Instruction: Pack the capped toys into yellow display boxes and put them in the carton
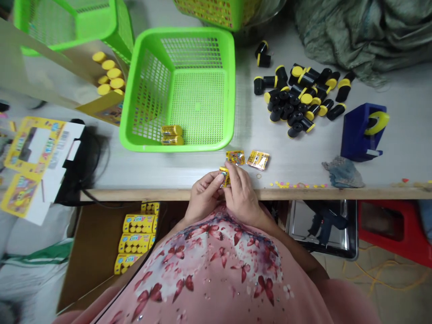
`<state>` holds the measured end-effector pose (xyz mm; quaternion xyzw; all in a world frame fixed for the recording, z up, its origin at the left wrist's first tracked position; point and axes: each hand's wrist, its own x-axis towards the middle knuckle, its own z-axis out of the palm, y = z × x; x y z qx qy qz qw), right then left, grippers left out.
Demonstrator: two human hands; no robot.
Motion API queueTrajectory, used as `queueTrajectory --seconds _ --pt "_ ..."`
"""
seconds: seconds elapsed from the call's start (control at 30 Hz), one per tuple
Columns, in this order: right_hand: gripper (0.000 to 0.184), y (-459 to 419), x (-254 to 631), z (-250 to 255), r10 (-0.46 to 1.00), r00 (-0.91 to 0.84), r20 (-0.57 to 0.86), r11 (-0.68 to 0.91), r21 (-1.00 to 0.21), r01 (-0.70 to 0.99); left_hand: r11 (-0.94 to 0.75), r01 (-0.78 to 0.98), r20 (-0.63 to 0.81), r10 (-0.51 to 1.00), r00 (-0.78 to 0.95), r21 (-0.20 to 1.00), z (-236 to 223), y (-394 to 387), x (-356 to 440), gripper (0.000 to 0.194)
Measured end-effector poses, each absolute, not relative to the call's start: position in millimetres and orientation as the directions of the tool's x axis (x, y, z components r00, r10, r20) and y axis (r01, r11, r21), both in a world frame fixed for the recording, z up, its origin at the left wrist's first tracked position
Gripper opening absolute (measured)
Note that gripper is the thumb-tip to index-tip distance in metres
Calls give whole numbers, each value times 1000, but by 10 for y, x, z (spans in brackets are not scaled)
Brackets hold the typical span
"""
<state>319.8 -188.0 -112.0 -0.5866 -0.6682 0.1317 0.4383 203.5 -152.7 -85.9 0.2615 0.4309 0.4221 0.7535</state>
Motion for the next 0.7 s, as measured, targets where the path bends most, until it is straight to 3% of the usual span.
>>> queueTrajectory --seconds 0.3,0.7 --pt "69 -1883 3227 -1132 880 61 471 320 -684 655 517 -441 -426 856 294 734 -832 -1520 2036 41" --pt "61 -1855 3293 -1088 869 92 486 353 -740 572 549 -455 -438 835 333 701 -753 -1493 2000 39"
